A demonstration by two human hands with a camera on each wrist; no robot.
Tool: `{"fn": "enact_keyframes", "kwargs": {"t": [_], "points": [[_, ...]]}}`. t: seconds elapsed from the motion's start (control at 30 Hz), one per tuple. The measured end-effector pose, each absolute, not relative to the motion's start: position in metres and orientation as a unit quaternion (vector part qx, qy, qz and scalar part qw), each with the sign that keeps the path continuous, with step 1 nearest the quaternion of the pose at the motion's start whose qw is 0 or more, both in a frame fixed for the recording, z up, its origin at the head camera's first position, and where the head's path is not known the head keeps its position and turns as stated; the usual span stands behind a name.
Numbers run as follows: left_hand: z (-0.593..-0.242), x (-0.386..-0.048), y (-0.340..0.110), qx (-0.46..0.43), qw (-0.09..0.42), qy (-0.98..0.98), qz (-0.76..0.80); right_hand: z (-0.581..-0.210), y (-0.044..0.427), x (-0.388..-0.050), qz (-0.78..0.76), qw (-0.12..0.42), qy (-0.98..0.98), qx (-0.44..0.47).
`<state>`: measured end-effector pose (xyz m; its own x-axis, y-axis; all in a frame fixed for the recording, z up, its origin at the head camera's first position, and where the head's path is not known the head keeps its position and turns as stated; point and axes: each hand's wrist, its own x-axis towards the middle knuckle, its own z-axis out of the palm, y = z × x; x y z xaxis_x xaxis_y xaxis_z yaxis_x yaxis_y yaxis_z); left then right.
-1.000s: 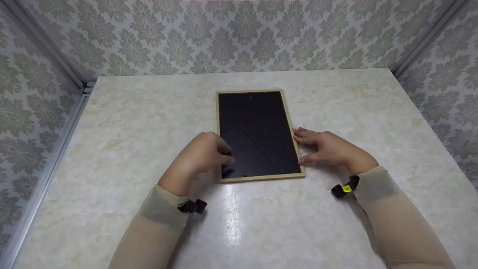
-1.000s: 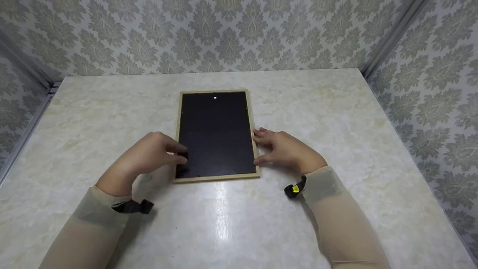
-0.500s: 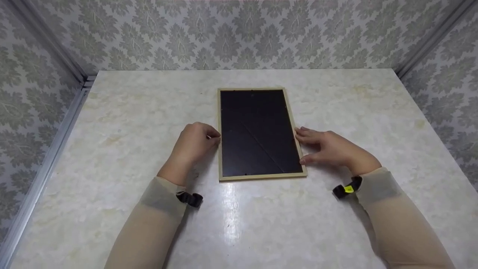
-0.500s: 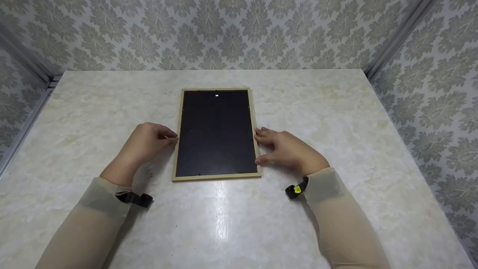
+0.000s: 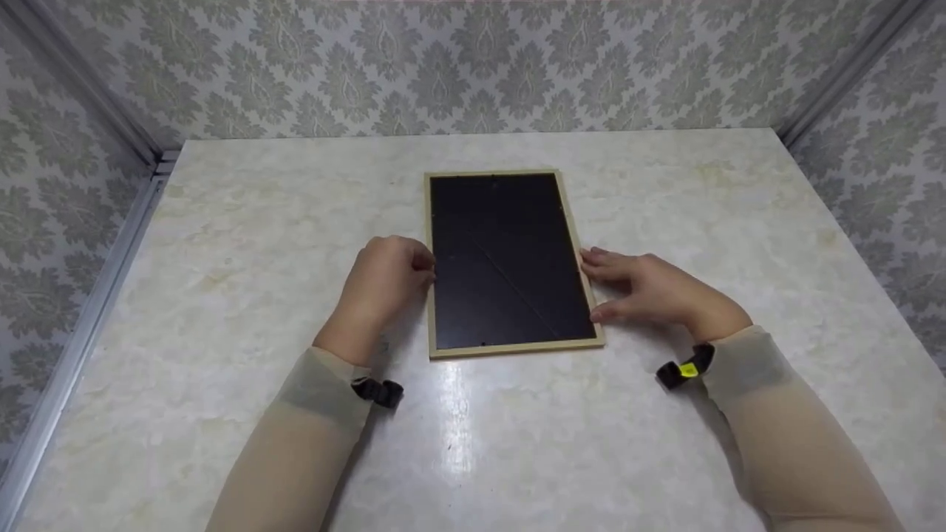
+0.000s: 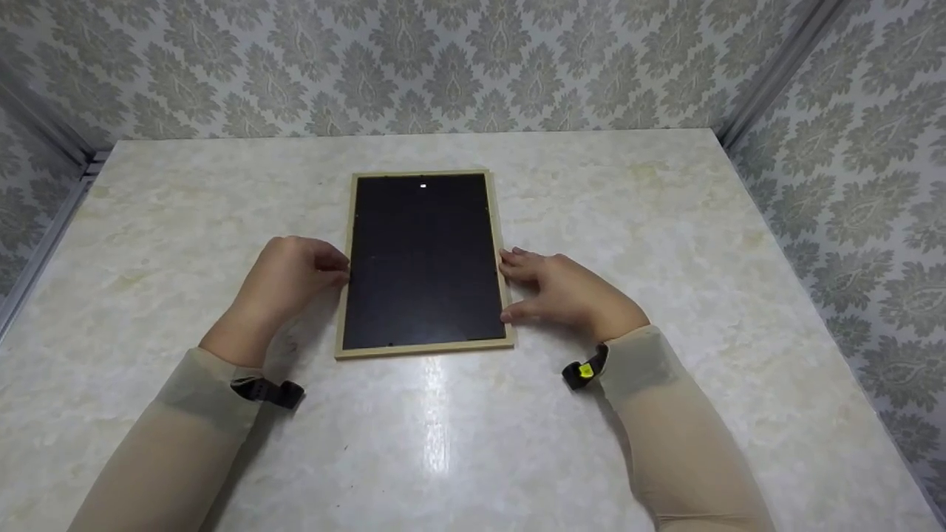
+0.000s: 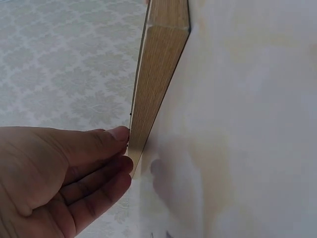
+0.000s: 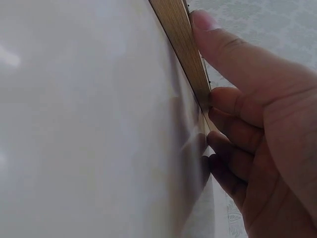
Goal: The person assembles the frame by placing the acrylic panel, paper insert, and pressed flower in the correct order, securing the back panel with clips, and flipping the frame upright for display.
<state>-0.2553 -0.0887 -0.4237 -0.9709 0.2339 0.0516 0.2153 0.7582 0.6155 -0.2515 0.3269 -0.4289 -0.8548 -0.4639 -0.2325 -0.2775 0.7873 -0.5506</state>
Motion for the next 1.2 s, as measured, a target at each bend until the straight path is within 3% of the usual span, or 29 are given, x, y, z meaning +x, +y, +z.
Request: {"fn": "enact_keyframes", "kwargs": {"t": [1.2], "points": [[-0.4194,-0.2653,-0.088,0.114,0.05,0.941,0.315,-0.4294,0.3299,-0.2526,-0.279,0.186,0.919,-0.207]]}}
